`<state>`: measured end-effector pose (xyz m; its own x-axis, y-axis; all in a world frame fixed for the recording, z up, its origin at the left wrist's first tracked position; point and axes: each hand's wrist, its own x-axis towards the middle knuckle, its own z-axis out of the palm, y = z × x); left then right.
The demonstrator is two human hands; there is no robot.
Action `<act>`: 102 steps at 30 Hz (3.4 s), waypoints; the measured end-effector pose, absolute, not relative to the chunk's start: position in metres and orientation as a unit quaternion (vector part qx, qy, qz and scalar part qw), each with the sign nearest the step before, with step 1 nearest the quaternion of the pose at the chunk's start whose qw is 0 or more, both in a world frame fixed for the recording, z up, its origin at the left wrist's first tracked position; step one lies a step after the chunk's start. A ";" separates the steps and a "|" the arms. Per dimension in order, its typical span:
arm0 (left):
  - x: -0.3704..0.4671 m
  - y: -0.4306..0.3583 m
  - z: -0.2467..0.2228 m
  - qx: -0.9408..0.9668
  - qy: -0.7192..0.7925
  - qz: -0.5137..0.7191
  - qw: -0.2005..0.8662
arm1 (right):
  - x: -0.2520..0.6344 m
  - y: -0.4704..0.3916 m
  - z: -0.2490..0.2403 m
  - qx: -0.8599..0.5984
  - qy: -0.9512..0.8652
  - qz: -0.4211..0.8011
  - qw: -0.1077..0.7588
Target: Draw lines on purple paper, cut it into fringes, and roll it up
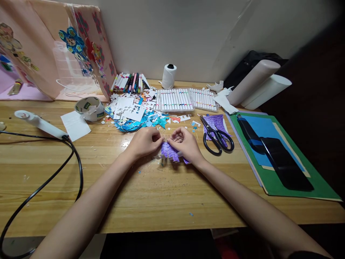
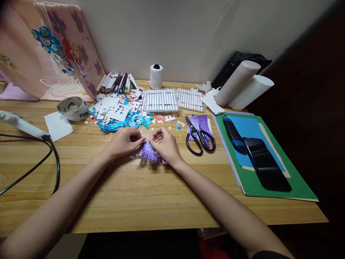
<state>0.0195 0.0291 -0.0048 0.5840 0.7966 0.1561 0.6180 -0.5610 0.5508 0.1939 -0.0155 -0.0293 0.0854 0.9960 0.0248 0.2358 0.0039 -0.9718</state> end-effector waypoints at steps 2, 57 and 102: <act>0.019 0.028 -0.003 0.876 0.400 0.184 0.196 | 0.194 -0.015 -0.029 -0.575 -0.537 0.410 0.461; 0.019 0.029 -0.001 0.915 0.375 0.122 0.083 | 0.191 -0.017 -0.025 -0.585 -0.567 0.380 0.437; 0.031 0.020 0.001 0.889 0.416 0.130 0.138 | 0.224 -0.010 -0.010 -0.606 -0.578 0.397 0.376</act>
<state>0.0306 0.0201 0.0009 0.6198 0.7762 0.1157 0.7046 -0.6154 0.3534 0.2244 -0.0105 -0.0100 0.0161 0.9988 -0.0471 0.4018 -0.0496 -0.9144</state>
